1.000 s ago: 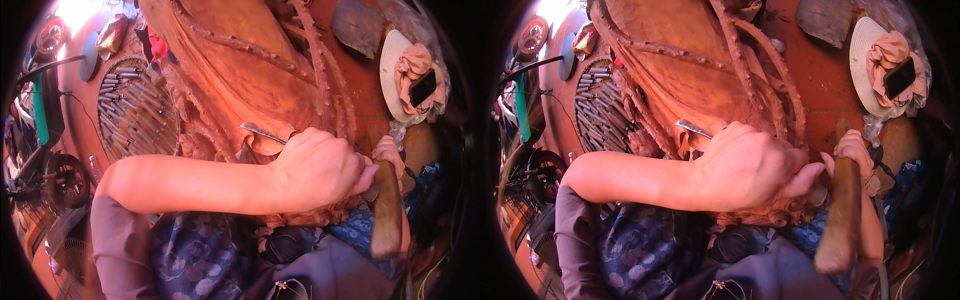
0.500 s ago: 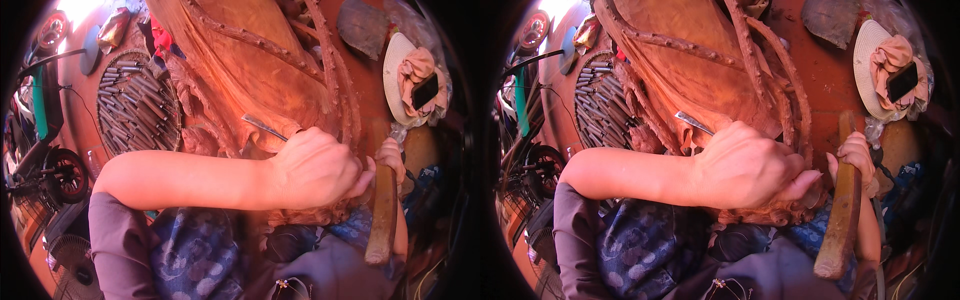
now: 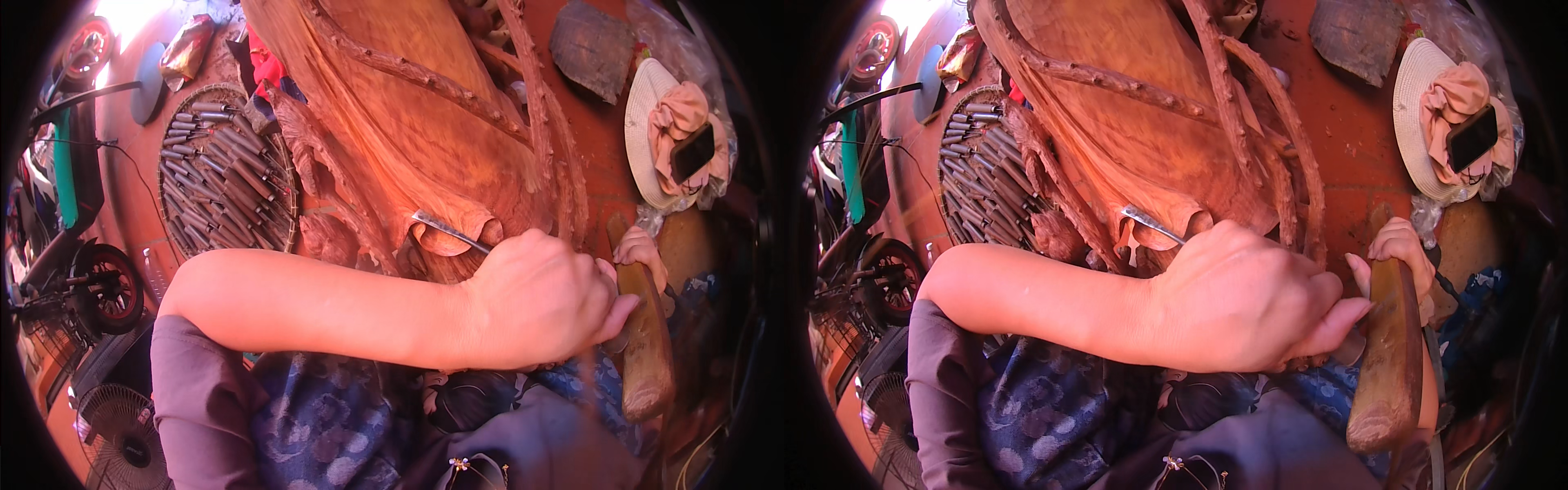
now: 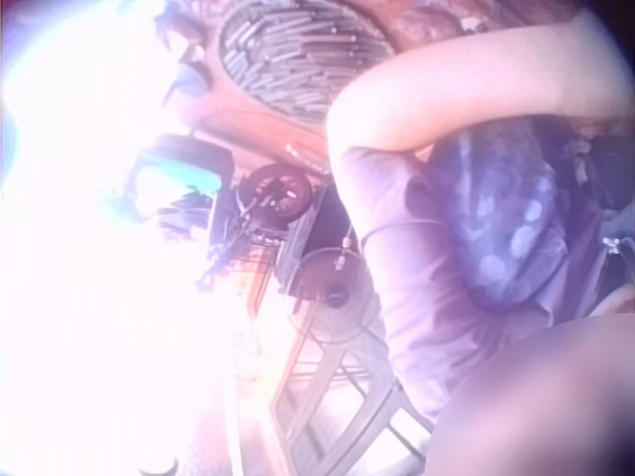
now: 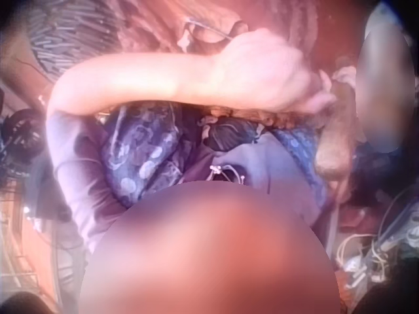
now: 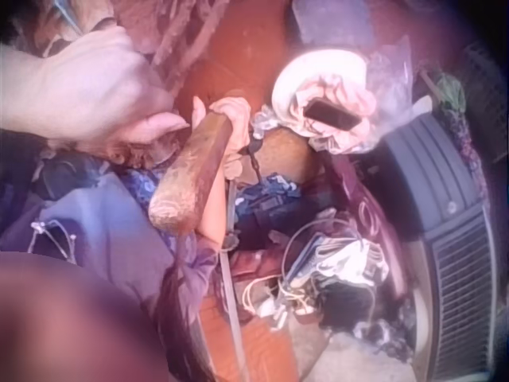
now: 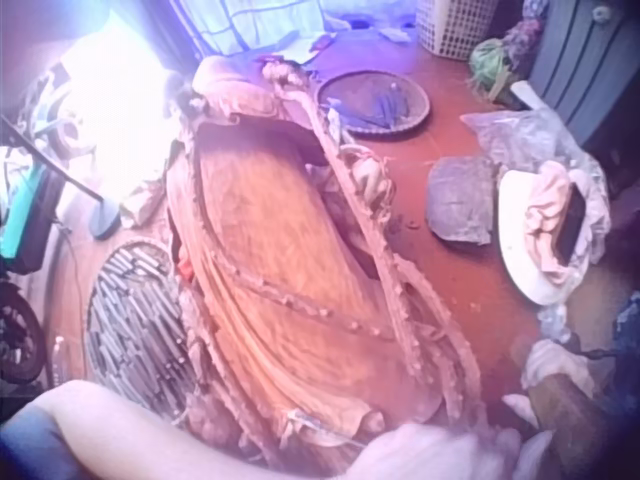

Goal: The person carves a large wooden sculpture using a chisel and mallet. They repeatedly strike the chisel into the wood to shape and refine the surface, occasionally switching chisels from a nearby basket.

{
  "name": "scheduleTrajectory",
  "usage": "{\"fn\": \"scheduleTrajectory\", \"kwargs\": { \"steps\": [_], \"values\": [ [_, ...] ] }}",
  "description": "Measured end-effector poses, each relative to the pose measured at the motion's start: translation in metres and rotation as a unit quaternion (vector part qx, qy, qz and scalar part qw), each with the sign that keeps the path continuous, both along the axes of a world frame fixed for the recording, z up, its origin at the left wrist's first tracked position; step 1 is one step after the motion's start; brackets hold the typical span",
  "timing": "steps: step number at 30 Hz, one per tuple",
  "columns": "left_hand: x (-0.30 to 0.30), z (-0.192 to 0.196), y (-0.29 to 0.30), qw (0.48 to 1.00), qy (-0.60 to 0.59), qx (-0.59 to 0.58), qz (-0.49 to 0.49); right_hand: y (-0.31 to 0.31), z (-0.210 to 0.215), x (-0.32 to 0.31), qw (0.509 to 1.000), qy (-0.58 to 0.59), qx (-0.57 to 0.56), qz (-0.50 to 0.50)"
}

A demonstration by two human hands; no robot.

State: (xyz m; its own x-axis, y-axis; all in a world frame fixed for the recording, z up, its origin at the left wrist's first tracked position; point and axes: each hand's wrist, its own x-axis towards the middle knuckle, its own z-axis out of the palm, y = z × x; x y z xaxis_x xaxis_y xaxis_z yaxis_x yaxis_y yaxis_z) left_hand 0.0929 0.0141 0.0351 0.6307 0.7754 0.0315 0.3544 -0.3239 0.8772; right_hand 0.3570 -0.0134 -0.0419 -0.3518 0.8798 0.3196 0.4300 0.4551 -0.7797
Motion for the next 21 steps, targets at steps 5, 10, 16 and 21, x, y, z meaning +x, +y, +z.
{"fn": "scheduleTrajectory", "kwargs": {
  "steps": [5, 10, 16, 21],
  "values": [
    [0.000, -0.002, 0.004, 0.999, 0.020, -0.015, 0.035, 0.002, 0.007, -0.003, 0.999, 0.036, -0.018, 0.024],
    [-0.004, -0.007, 0.006, 0.999, 0.027, -0.007, 0.027, -0.005, -0.004, -0.005, 0.999, 0.002, -0.038, -0.005],
    [-0.007, -0.005, 0.006, 0.999, 0.025, -0.033, 0.009, -0.006, -0.008, -0.005, 1.000, 0.017, -0.006, -0.016],
    [-0.010, -0.007, 0.006, 0.999, 0.025, -0.025, -0.002, -0.013, -0.006, -0.008, 0.998, 0.037, 0.015, -0.046]
  ]
}}
